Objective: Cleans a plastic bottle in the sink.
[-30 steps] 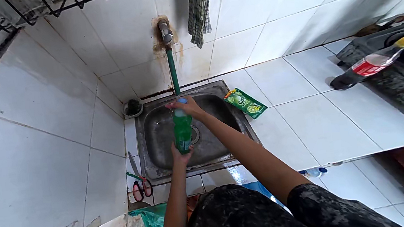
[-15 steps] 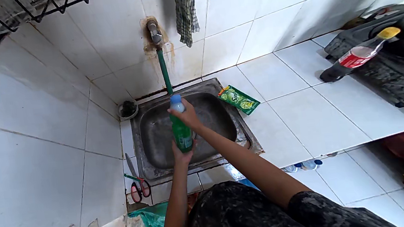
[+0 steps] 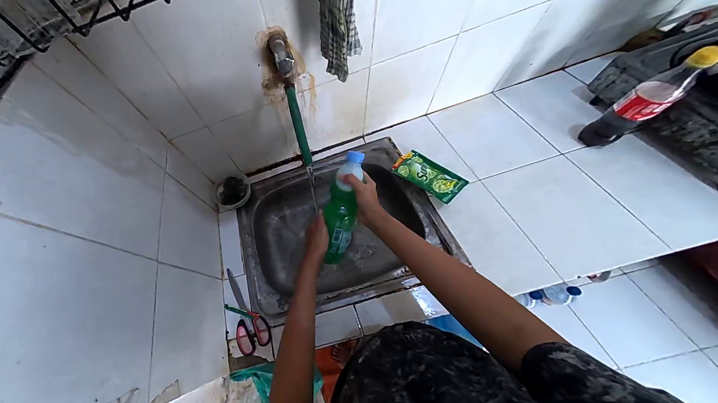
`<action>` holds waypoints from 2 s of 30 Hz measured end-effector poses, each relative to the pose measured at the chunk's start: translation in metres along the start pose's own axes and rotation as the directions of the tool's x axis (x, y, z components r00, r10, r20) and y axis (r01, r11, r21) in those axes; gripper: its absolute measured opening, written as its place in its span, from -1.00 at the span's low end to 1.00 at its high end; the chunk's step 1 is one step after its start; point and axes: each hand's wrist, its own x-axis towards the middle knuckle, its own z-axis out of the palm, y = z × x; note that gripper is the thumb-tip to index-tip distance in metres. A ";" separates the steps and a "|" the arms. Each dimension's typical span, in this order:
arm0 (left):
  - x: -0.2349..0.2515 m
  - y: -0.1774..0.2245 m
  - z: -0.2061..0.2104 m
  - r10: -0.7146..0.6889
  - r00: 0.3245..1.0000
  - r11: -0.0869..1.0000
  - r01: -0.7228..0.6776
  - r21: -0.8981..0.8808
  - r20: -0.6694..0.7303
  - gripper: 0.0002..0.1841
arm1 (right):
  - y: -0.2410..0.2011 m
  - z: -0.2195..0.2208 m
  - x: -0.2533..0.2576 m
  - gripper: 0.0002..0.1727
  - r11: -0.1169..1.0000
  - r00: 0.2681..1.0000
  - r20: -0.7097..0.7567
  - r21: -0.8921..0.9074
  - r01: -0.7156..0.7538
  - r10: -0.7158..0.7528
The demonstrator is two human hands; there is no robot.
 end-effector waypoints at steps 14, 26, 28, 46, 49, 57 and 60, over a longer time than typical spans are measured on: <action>-0.015 -0.002 0.008 0.539 0.839 0.777 -0.461 0.428 -0.075 -0.33 | -0.010 0.019 -0.001 -0.50 0.999 0.986 -0.159 0.027 -0.043 0.047; -0.035 -0.028 0.005 0.683 0.649 0.724 -0.542 0.427 -0.334 -0.51 | -0.004 0.021 0.000 -0.50 1.000 0.987 -0.162 0.023 0.001 0.003; -0.033 -0.034 0.005 0.742 0.590 0.662 -0.567 0.491 -0.319 -0.56 | -0.005 0.022 0.000 -0.53 0.999 0.986 -0.166 0.040 -0.005 0.012; -0.040 -0.015 0.020 0.599 0.784 0.778 -0.521 0.353 -0.162 -0.66 | -0.009 0.011 -0.010 -0.48 0.998 0.984 -0.173 -0.045 0.035 -0.042; -0.043 -0.010 0.022 0.579 0.796 0.796 -0.507 0.329 -0.175 -0.62 | -0.009 0.010 -0.009 -0.52 0.997 0.986 -0.152 -0.059 0.059 -0.067; -0.040 0.002 0.006 0.419 0.883 0.904 -0.385 0.186 -0.209 -0.30 | -0.011 0.010 -0.011 -0.60 0.994 0.993 -0.101 -0.086 0.060 -0.068; -0.039 -0.001 0.007 0.442 0.865 0.894 -0.404 0.192 -0.236 -0.36 | -0.009 0.011 -0.011 -0.60 0.995 0.993 -0.097 -0.082 0.062 -0.070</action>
